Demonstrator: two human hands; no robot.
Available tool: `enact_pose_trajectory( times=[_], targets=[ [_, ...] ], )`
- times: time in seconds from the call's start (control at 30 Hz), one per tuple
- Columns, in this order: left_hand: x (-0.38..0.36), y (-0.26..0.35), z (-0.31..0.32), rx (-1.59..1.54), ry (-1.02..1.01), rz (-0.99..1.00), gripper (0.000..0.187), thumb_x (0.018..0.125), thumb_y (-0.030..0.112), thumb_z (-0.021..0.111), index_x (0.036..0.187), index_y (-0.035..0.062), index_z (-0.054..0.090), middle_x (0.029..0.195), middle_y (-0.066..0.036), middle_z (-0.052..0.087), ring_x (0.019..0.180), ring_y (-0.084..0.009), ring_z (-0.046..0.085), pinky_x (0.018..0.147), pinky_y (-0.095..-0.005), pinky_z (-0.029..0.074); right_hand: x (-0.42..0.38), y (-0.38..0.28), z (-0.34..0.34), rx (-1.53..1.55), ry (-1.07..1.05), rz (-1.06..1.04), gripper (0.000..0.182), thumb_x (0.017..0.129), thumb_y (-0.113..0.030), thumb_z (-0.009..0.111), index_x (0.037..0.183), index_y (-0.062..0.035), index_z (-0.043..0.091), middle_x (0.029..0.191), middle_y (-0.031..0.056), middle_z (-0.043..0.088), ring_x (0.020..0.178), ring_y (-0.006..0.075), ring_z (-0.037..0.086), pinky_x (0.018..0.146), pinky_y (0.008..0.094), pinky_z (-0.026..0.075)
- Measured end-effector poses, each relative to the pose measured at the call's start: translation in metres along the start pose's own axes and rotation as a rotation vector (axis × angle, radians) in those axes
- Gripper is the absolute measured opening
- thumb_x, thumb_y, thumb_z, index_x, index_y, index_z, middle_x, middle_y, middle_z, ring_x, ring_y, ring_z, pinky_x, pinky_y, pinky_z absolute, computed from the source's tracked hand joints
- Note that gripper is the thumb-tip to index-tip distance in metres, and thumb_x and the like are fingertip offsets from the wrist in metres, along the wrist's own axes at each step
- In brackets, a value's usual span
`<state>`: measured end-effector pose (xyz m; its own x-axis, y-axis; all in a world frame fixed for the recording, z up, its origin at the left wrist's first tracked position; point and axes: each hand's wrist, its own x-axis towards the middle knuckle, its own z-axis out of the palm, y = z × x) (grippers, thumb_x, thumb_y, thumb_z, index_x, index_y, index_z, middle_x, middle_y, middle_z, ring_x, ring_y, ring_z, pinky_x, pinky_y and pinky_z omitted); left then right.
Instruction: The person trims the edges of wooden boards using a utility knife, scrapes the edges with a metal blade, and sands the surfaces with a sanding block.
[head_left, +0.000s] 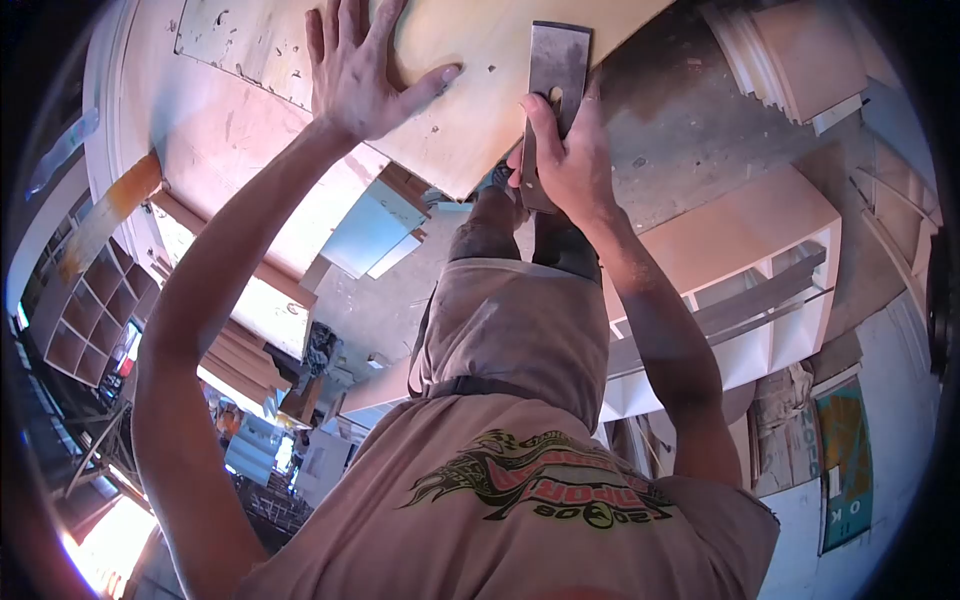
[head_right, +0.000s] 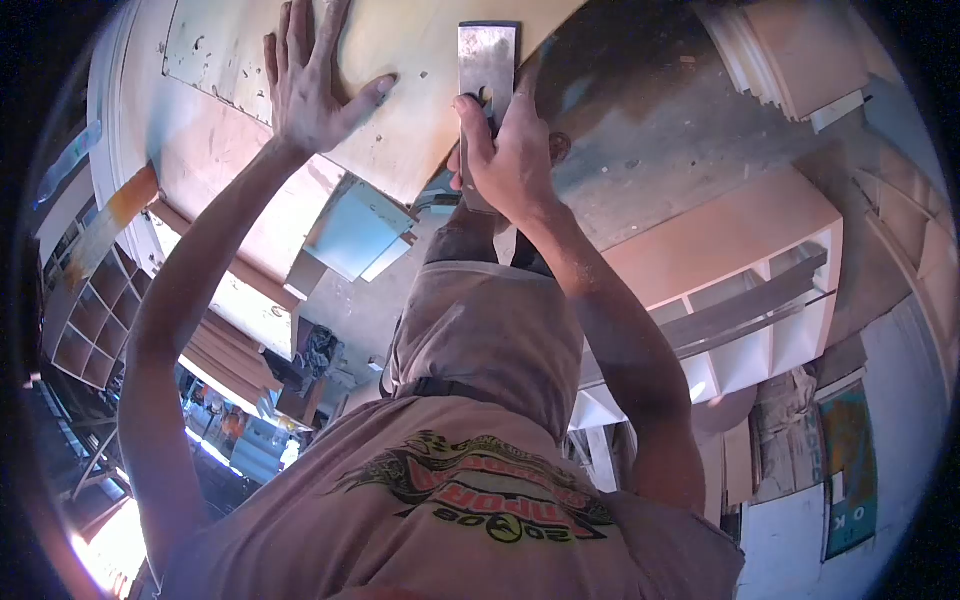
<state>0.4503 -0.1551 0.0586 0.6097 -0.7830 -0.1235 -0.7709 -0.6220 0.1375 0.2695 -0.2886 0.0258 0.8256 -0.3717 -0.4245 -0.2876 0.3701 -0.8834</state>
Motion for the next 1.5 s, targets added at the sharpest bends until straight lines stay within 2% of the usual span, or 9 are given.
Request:
enact_pose_trajectory(
  times=[0.3,0.4,0.57,0.67,0.83,0.9,0.93,1.4,1.5],
  targets=[
    [0.0,0.001,0.002,0.019,0.049,-0.019,0.103,0.071,0.067,0.057,0.147,0.0071,0.022,0.147,-0.034,0.012,0.138,-0.0489,0.01,0.108,-0.0608,0.009,-0.006,0.011,0.013,0.058,0.003,-0.041,0.075,0.092,-0.012,0.053,0.142,0.0084,0.001,0.064,0.0099,0.058,0.043,0.0143,0.057,0.037,0.0275,0.049],
    [0.0,-0.001,0.003,-0.005,0.058,-0.001,0.102,0.071,0.065,0.059,0.147,0.0072,0.021,0.147,-0.033,0.012,0.138,-0.0485,0.01,0.108,-0.0604,0.009,-0.035,-0.001,0.002,-0.091,-0.024,-0.035,0.067,0.092,-0.015,0.056,0.137,0.01,0.013,0.063,0.0105,0.058,0.043,0.0139,0.057,0.039,0.027,0.048],
    [0.0,0.003,0.003,0.006,0.067,-0.02,0.102,0.072,0.063,0.06,0.147,0.0069,0.02,0.148,-0.032,0.012,0.138,-0.0477,0.009,0.109,-0.0598,0.009,-0.029,0.023,0.022,0.019,-0.039,0.04,0.072,0.092,-0.014,0.055,0.143,0.0049,0.007,0.068,0.0103,0.06,0.045,0.0134,0.058,0.037,0.0275,0.047],
    [0.0,0.0,0.005,0.012,0.07,-0.007,0.101,0.072,0.064,0.059,0.147,0.0088,0.02,0.148,-0.032,0.012,0.138,-0.0473,0.009,0.109,-0.0588,0.008,-0.045,0.017,0.012,-0.059,-0.016,-0.017,0.052,0.092,-0.015,0.056,0.132,0.0011,0.027,0.069,0.0105,0.059,0.044,0.0129,0.056,0.036,0.027,0.045],
    [-0.002,0.002,0.003,0.016,0.082,-0.02,0.101,0.071,0.063,0.06,0.147,0.0094,0.021,0.148,-0.032,0.014,0.138,-0.0468,0.01,0.109,-0.0591,0.009,-0.045,0.03,0.038,0.068,0.014,0.069,0.069,0.091,-0.01,0.055,0.144,-0.0006,0.012,0.074,0.0109,0.059,0.043,0.0125,0.055,0.036,0.0257,0.045],
    [0.0,-0.001,0.005,0.016,0.1,-0.017,0.101,0.071,0.063,0.06,0.147,0.0096,0.021,0.147,-0.032,0.015,0.138,-0.0469,0.01,0.109,-0.0591,0.01,-0.056,0.026,0.031,0.04,0.025,0.105,0.062,0.092,-0.01,0.054,0.14,0.0016,0.017,0.071,0.0103,0.058,0.043,0.0129,0.056,0.036,0.0266,0.045],
    [0.001,-0.003,0.006,0.018,0.108,-0.003,0.101,0.071,0.063,0.061,0.147,0.0096,0.022,0.147,-0.032,0.015,0.138,-0.0468,0.011,0.109,-0.059,0.011,-0.057,0.033,0.042,0.046,0.039,0.045,0.041,0.094,-0.009,0.051,0.127,0.0014,0.03,0.073,0.0102,0.057,0.044,0.013,0.056,0.036,0.0269,0.045],
    [-0.005,0.003,0.008,-0.012,0.142,0.005,0.1,0.07,0.062,0.062,0.146,0.0089,0.025,0.146,-0.032,0.018,0.137,-0.0471,0.015,0.109,-0.0583,0.012,-0.054,0.039,0.059,0.057,0.032,0.0,0.069,0.093,-0.012,0.054,0.143,0.0024,0.009,0.076,0.0102,0.059,0.047,0.0132,0.059,0.038,0.0268,0.048],
    [0.001,0.0,0.004,-0.011,0.141,0.035,0.1,0.07,0.063,0.062,0.146,0.0086,0.025,0.146,-0.033,0.018,0.137,-0.0477,0.015,0.109,-0.0587,0.013,-0.067,0.03,0.052,0.193,0.085,0.051,0.065,0.093,-0.013,0.054,0.142,0.0007,0.014,0.081,0.0096,0.058,0.049,0.012,0.057,0.04,0.0254,0.048]
  ],
)
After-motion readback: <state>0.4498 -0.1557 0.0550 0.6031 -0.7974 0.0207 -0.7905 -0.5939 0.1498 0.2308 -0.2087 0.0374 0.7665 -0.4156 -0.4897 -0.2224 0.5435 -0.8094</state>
